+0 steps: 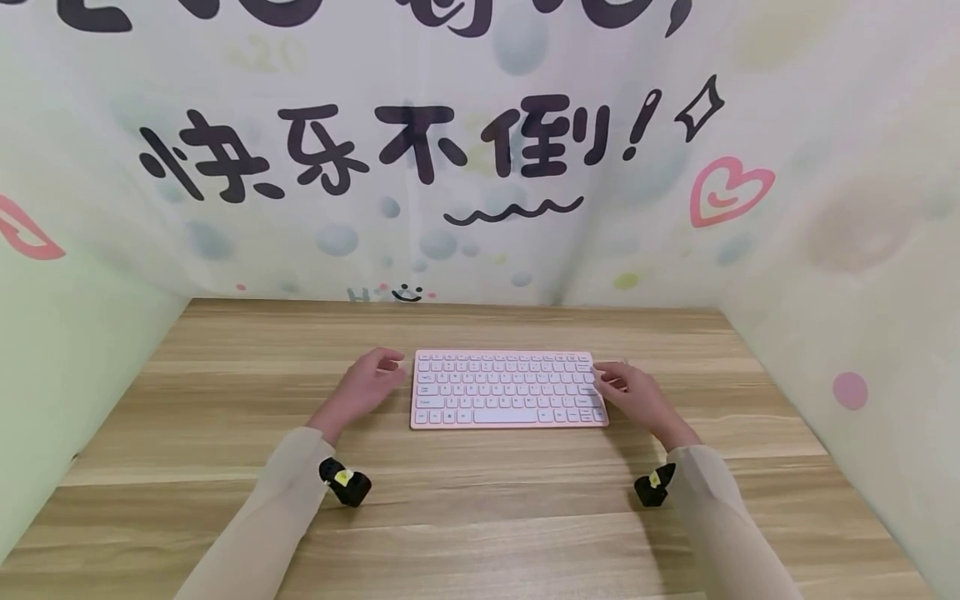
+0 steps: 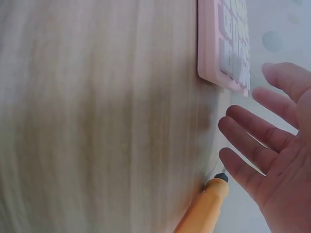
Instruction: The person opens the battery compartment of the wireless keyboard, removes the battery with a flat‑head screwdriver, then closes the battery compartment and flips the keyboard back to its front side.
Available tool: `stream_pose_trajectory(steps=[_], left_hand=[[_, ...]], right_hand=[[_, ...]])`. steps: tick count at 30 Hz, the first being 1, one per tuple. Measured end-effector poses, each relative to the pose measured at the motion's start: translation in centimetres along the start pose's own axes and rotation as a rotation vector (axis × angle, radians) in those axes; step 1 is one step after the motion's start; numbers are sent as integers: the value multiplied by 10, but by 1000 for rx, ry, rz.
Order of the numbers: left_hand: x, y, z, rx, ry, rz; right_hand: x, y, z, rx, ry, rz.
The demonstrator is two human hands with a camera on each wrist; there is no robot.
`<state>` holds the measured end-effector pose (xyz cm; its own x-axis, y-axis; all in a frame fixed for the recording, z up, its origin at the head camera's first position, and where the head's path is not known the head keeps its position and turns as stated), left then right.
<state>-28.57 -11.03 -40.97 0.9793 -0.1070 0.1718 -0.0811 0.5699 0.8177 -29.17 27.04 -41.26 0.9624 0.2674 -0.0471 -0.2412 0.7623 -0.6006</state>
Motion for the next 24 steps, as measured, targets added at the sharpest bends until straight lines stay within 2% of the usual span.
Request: stream_pose_trajectory(steps=[4,7,13,19,24], left_hand=[[-5,-1,-6,31,-25,15],[-9,-1,-10,50,-22,17],[-16,-1,-17,43,-16,24],[-18,1,-22,54,-22,48],[-21,1,-24,72,-32,74]], right_hand=[[-2,2,-2,4,0,7],[-3,2,-3,-1,-8,5],[-5,5,-4,-22,-49,-54],[-9,9,-6,-94,-91,-130],[-15,8,-5,-90,-90,-89]])
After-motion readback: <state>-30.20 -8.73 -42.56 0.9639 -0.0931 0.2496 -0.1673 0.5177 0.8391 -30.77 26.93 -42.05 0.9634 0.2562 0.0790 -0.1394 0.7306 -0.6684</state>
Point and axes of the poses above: each hand's wrist, its own x-axis away from the middle knuckle, its own z-axis out of the back of the hand, y = z × x, the point moved 8 cm from there along -x, towards the middle knuckle, and after that the axes turned 4 degrees about z, right-handed, at the moved point
